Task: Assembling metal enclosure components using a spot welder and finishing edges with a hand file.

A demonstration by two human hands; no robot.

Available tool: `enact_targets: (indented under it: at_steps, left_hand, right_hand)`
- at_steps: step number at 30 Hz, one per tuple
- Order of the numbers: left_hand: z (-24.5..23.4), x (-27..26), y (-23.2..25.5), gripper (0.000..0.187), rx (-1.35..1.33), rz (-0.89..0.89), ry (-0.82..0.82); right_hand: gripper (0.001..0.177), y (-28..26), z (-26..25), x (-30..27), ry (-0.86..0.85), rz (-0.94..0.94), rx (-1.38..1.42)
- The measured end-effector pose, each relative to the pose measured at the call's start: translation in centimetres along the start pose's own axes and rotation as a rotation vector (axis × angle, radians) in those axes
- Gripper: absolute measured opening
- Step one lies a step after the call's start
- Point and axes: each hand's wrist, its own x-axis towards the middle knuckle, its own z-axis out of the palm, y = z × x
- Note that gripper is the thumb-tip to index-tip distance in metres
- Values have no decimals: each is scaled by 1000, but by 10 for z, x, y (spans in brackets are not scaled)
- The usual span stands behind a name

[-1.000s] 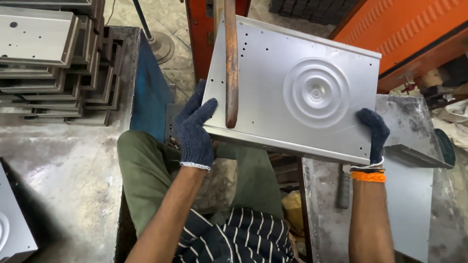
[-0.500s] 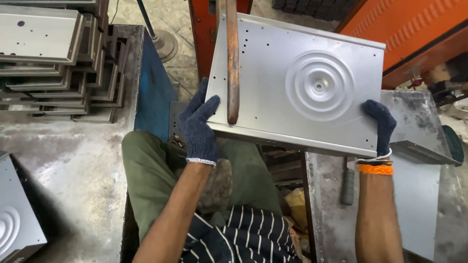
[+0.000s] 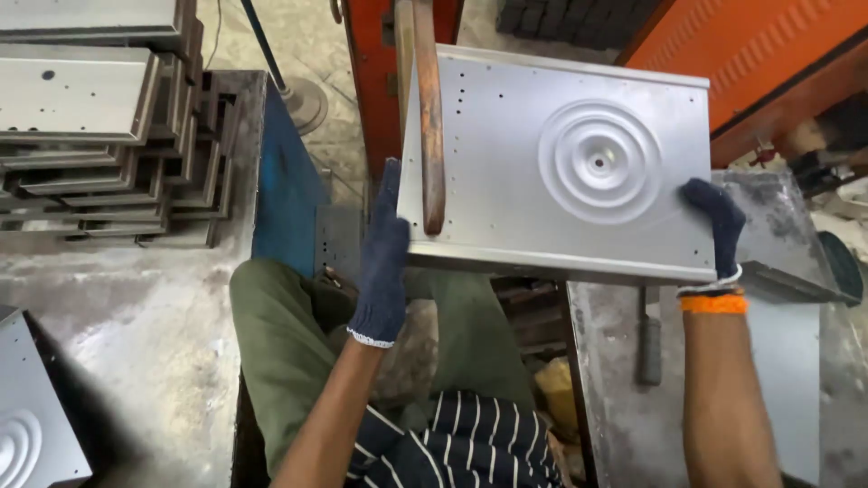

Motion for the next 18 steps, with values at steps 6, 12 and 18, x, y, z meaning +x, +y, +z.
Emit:
enact_targets:
  at_steps: [6,12,18]
  left_hand:
    - [25,-17,43,120,391,100,-265]
    - [29,-24,22,122,521,175,-219]
    - [31,-24,21,126,583,220,-181]
  right_hand:
    - [23,8,2,15,-19,-193,-219]
    - [22,1,11,22,-35,-135,-127]
    - [22,-19,17,29,-45,-77,-44]
